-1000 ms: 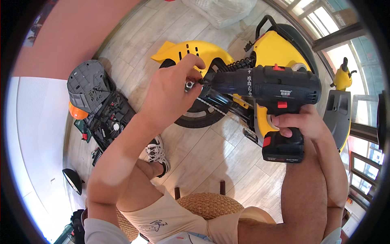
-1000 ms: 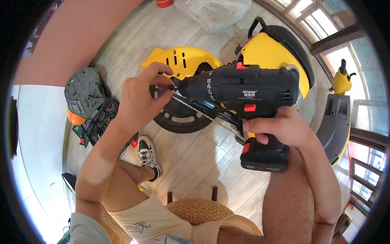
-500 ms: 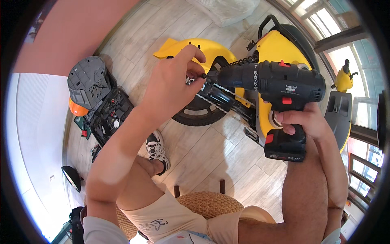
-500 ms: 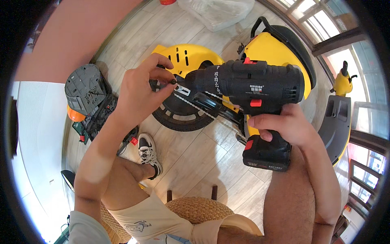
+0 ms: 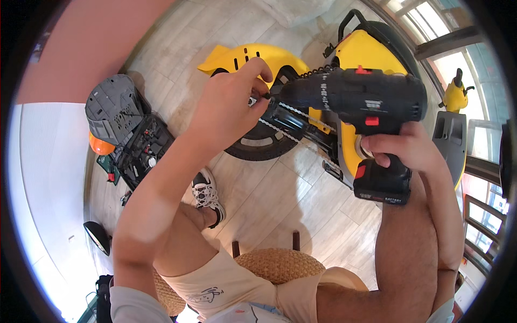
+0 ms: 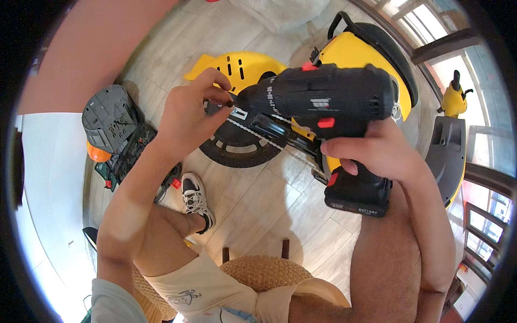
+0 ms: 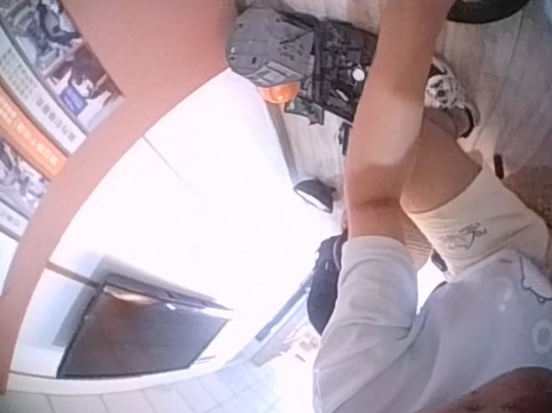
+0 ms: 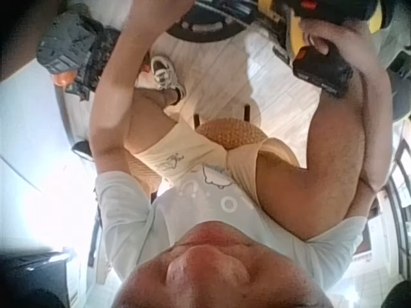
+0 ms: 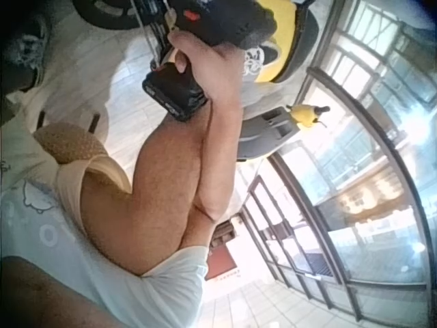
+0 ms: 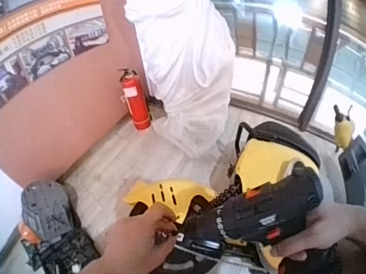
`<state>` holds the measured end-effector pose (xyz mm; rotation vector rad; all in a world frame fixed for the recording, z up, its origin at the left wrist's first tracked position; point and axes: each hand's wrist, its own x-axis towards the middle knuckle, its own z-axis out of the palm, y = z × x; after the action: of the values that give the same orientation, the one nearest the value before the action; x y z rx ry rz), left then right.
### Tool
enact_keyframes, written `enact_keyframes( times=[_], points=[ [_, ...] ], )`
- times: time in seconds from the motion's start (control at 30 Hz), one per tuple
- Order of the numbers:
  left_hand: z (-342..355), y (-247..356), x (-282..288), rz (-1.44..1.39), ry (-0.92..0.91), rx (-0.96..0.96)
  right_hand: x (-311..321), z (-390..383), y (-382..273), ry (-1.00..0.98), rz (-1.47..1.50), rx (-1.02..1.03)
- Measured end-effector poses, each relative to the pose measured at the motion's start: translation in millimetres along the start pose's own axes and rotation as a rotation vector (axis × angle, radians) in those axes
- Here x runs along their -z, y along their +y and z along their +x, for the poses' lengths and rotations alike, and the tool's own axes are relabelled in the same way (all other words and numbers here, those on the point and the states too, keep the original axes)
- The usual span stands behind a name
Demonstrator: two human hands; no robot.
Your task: Use a power drill to install a protective cover on an electric scooter.
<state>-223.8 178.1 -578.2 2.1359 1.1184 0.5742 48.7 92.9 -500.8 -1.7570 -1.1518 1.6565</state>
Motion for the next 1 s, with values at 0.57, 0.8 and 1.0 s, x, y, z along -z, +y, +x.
enact_keyframes(
  times=[0.57, 0.8, 1.0],
  points=[
    [20.9, -34.5, -29.6, -0.091, -0.201, -0.002, -11.4, 16.9, -5.5, 0.053, -0.379, -0.15],
    [41.3, -56.8, -37.8, -0.146, -0.228, -0.048, -21.8, 33.3, -9.4, 0.107, -0.419, -0.021],
    [53.9, -82.7, -46.5, -0.078, -0.181, -0.157, -33.1, 59.7, -18.1, 0.086, -0.464, -0.052]
  ],
)
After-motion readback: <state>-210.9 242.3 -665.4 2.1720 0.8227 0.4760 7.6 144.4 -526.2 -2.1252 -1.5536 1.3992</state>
